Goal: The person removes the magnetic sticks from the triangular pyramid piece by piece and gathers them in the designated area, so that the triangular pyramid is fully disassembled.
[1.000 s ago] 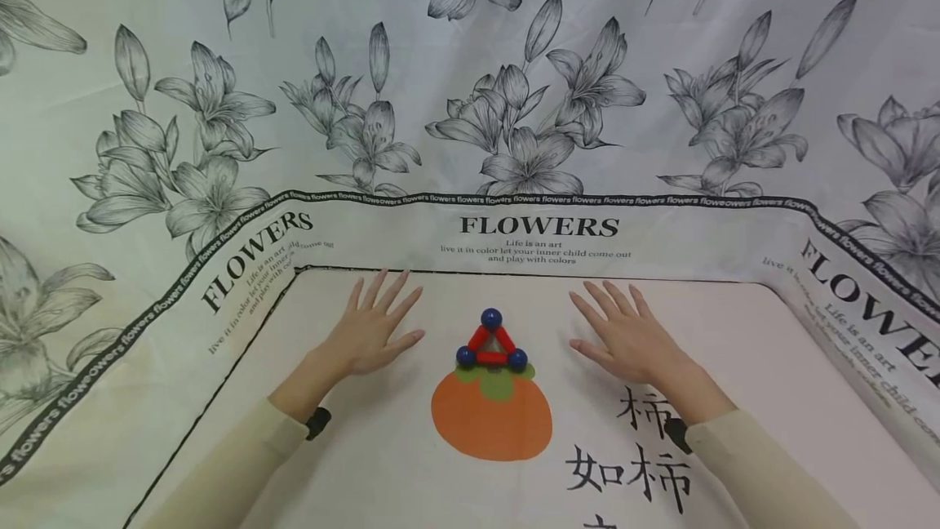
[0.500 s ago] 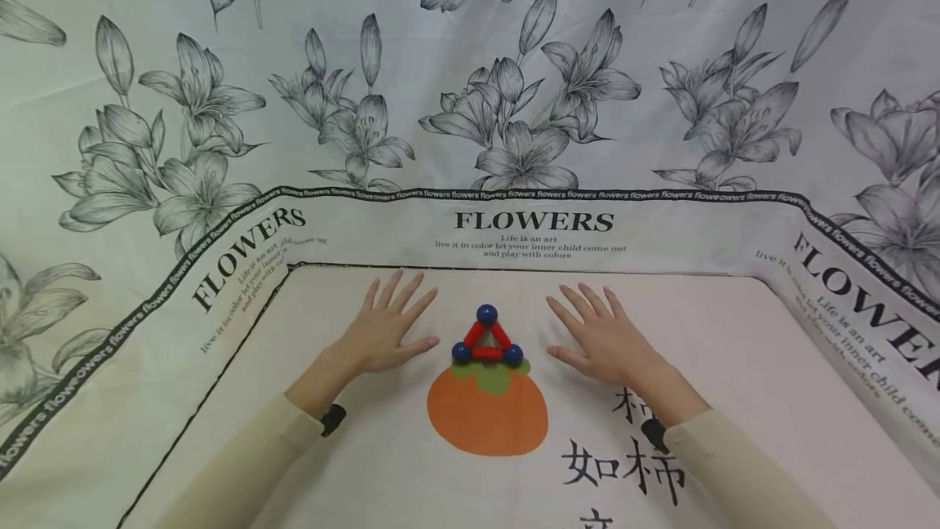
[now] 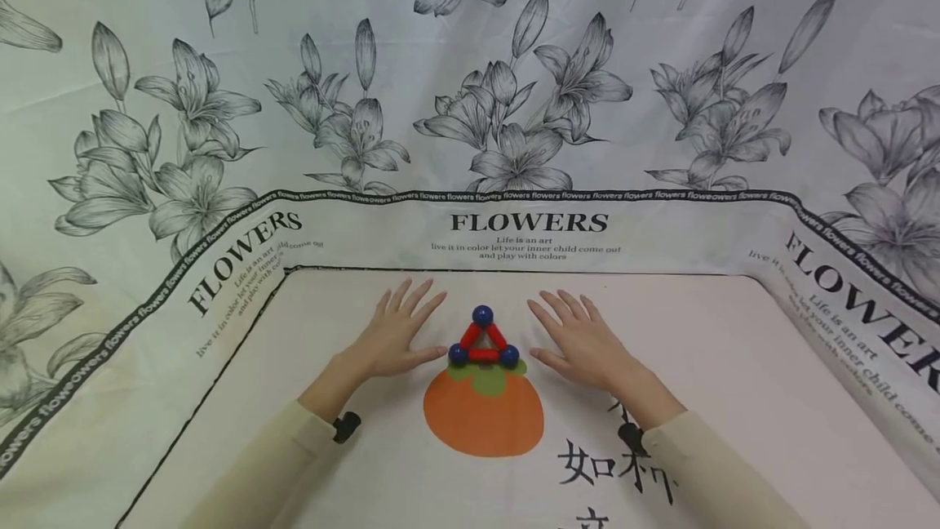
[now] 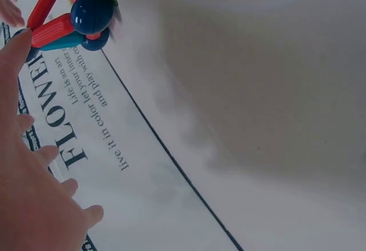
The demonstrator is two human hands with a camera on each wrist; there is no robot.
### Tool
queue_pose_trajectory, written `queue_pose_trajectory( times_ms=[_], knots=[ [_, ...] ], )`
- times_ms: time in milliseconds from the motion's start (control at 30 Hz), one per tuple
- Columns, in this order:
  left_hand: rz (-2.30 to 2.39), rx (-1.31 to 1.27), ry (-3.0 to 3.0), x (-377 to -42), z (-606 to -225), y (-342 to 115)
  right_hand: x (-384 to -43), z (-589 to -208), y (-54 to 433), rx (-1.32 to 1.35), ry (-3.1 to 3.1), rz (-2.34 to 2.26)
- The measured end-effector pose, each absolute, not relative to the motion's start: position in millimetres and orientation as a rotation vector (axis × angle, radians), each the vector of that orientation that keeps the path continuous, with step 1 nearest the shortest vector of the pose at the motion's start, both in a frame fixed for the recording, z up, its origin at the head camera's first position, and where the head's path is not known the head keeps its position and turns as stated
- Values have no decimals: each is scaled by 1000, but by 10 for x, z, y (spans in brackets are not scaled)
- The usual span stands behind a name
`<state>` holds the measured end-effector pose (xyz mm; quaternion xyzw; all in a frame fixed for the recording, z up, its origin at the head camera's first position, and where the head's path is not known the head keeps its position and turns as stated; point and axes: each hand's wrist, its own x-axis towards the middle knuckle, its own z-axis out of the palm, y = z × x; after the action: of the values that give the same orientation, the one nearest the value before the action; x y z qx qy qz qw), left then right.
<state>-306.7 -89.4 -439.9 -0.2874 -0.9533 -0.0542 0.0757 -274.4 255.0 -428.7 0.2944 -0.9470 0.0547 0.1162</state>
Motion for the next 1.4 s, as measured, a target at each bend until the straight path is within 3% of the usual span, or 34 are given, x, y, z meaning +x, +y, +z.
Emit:
queue_pose_trajectory(
  times_ms=[933, 1400],
  knots=[
    [-1231, -904, -2713, -3260, -4494, -608, -2833, -4441, 2080, 855, -2684, 936],
    [-1473, -944, -2660, -3341, -4490, -296, -2952, -4504, 1897, 816, -2711, 923]
  ],
)
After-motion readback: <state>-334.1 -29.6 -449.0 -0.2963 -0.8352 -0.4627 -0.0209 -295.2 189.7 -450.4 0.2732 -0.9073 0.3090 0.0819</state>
